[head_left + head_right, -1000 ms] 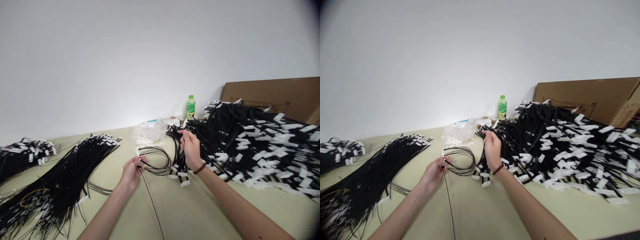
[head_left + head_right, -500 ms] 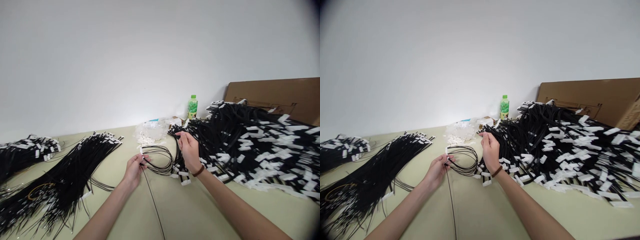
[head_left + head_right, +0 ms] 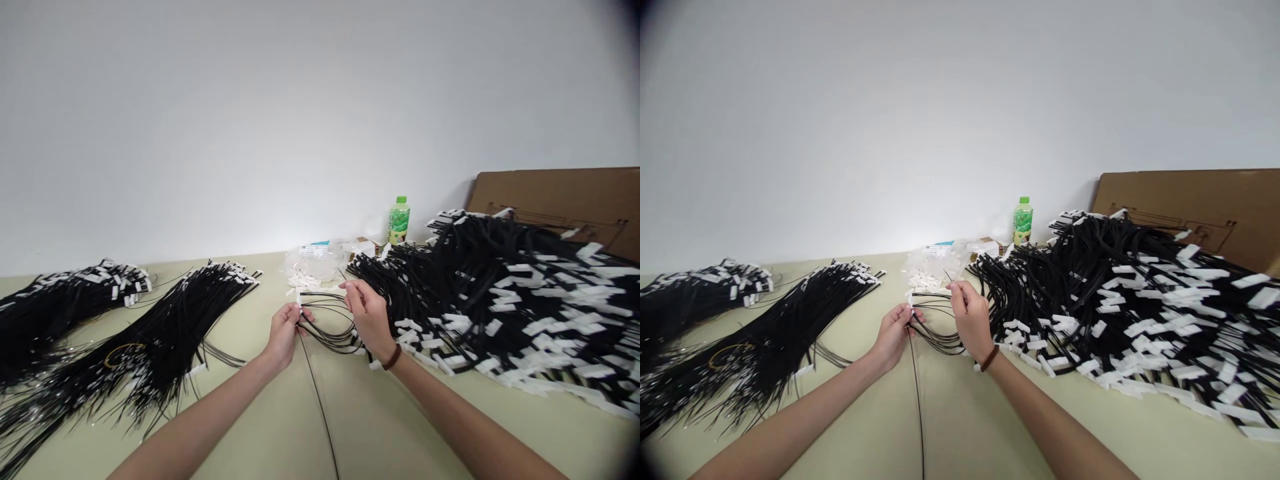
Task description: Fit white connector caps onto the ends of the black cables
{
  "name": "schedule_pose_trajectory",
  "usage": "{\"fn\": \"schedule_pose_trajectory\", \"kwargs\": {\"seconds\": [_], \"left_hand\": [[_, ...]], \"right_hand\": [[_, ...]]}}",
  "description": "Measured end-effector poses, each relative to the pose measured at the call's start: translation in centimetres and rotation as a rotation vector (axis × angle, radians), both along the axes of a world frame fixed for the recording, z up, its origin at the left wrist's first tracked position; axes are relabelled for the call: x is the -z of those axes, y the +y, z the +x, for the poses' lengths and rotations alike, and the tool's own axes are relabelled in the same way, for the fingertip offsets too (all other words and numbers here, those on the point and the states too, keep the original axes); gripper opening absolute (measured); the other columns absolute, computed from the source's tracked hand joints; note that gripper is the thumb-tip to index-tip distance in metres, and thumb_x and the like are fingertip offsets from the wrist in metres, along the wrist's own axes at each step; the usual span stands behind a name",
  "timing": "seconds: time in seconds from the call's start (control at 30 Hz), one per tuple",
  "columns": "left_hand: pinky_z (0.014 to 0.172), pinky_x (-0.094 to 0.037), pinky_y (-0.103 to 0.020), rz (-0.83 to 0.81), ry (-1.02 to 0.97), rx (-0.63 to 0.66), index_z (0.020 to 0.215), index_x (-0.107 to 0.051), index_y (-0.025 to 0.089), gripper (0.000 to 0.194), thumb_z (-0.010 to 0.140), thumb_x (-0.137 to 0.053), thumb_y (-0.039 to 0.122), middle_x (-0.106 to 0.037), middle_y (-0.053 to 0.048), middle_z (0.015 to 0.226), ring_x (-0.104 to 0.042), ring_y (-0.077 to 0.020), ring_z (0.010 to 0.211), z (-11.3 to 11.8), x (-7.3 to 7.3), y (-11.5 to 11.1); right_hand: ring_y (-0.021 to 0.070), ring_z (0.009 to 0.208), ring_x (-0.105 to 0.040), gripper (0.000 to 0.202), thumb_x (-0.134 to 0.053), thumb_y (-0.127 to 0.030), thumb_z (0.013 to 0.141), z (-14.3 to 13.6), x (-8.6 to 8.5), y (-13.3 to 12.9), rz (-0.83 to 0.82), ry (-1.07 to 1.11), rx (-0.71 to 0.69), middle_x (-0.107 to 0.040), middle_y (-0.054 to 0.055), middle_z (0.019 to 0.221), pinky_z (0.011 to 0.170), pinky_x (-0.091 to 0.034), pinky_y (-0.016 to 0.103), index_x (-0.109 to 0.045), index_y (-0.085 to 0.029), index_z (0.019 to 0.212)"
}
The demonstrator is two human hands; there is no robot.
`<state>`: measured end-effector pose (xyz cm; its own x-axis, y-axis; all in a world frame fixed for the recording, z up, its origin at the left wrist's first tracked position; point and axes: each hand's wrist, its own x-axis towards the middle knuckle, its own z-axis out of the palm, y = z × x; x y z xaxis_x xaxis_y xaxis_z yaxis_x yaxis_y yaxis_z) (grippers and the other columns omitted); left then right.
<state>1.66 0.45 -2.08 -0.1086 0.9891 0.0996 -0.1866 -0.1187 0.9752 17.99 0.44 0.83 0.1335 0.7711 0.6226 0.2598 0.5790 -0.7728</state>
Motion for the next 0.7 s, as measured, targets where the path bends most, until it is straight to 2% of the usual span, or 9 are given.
{"fn": "schedule_pose_trajectory", "kwargs": {"seconds": [0.13, 0.23, 0.33, 0.5, 0.6, 0.7], "left_hand": [[0.043, -0.033, -0.02, 0.017, -0.003, 0.019, 0.071, -0.056, 0.014, 0.029, 0.07, -0.06, 0.042, -0.061, -0.006, 0.069, -0.054, -0.0131, 0.06, 0.0, 0.1, 0.0], [0.044, -0.033, -0.021, 0.009, -0.029, 0.028, 0.07, -0.057, 0.013, 0.029, 0.069, -0.061, 0.042, -0.061, -0.006, 0.068, -0.054, -0.0135, 0.061, -0.1, 0.1, -0.2], [0.047, -0.035, -0.021, -0.006, -0.05, 0.036, 0.071, -0.058, 0.013, 0.03, 0.068, -0.062, 0.043, -0.062, -0.007, 0.069, -0.054, -0.0136, 0.062, -0.4, 0.0, -0.5], [0.049, -0.036, -0.021, -0.049, -0.103, 0.041, 0.072, -0.059, 0.013, 0.029, 0.064, -0.067, 0.04, -0.062, -0.006, 0.073, -0.055, -0.0132, 0.065, -0.9, -0.2, -0.6], [0.05, -0.038, -0.021, -0.07, -0.117, 0.044, 0.073, -0.06, 0.013, 0.028, 0.064, -0.067, 0.039, -0.063, -0.006, 0.074, -0.056, -0.0135, 0.066, -0.9, -0.5, -0.5], [0.051, -0.04, -0.022, -0.067, -0.088, 0.058, 0.073, -0.06, 0.013, 0.028, 0.065, -0.066, 0.04, -0.063, -0.007, 0.073, -0.057, -0.0149, 0.067, -0.8, -0.7, -0.6]], "right_hand": [[0.0089, 0.05, -0.043, 0.025, -0.042, -0.034, 0.088, -0.4, -1.1, -1.4, 0.124, -0.088, 0.0, -0.048, -0.003, 0.056, 0.052, -0.034, 0.021, -0.059, -0.016, 0.083], [0.0099, 0.056, -0.048, 0.023, -0.046, -0.034, 0.087, 0.3, -1.9, -1.3, 0.18, -0.038, 0.042, -0.054, -0.001, 0.065, 0.055, -0.037, 0.021, -0.06, -0.016, 0.085], [0.0091, 0.053, -0.047, 0.028, -0.048, -0.04, 0.086, 1.8, -2.1, 0.2, 0.145, 0.154, 0.099, -0.053, 0.0, 0.067, 0.049, -0.037, 0.02, -0.061, -0.016, 0.086], [0.0066, 0.041, -0.037, 0.04, -0.052, -0.052, 0.079, 3.5, -1.5, 2.8, 0.001, 0.541, 0.03, -0.047, -0.004, 0.056, 0.036, -0.029, 0.018, -0.059, -0.015, 0.092], [0.0058, 0.04, -0.032, 0.044, -0.053, -0.054, 0.077, 3.9, -1.3, 3.4, -0.027, 0.586, 0.057, -0.044, -0.005, 0.052, 0.035, -0.022, 0.017, -0.059, -0.014, 0.093], [0.0061, 0.044, -0.033, 0.044, -0.049, -0.055, 0.08, 4.1, -1.1, 3.5, -0.007, 0.477, 0.139, -0.043, -0.004, 0.056, 0.039, -0.023, 0.018, -0.06, -0.013, 0.091]]}}
